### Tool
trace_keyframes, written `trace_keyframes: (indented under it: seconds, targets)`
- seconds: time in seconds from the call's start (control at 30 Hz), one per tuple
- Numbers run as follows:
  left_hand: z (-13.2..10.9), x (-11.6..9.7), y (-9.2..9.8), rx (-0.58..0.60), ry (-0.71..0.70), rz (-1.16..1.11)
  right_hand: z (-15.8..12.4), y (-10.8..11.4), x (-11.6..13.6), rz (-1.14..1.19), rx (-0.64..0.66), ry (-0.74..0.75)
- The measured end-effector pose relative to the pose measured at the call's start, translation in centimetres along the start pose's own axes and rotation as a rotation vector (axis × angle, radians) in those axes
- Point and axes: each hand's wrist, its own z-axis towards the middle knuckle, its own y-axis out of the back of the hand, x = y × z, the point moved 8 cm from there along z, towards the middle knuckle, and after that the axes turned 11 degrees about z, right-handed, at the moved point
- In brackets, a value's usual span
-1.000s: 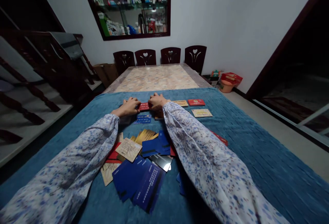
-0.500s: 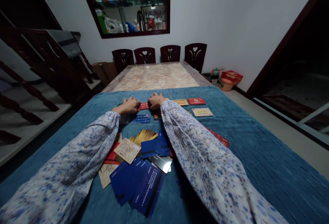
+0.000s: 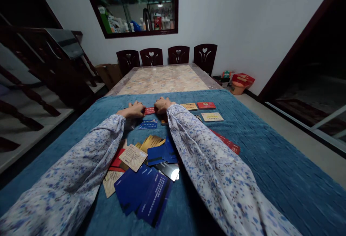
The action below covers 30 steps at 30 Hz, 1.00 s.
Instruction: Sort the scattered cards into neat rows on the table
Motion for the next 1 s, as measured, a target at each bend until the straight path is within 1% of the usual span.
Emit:
trace_keyframes:
  seconds: [0.2, 0.4, 0.57, 0.67, 0.8, 1.0]
  targets:
    - [0.2, 0.0, -0.5, -0.016, -0.035, 0.021, 0.5, -0.1, -0.4, -0.002, -0.008, 0.002]
    - [0.1, -0.7, -0.2, -0.005, -0.020, 0.027, 0.9, -0.4, -0.2, -0.023, -0.011, -0.010]
    - [0.1, -0.5, -0.3, -0.007, -0.020, 0.035, 0.8, -0.4, -0.2, -0.008, -0.013, -0.018]
    - [-0.5, -0.5, 0.0, -0.038, -0.021, 0.034, 0.7, -0.3, -0.2, -0.001, -0.006, -0.031]
    - [-1.7, -0.8, 0.8, -0.085, -0.027, 0.036, 0.6, -0.2, -0.1, -0.027, 0.002, -0.045]
    - [-2.9, -1.1, 1.4, -0.110, -0.047, 0.086, -0.6, 0.7, 0.5, -0.096, -0.078, -0.027]
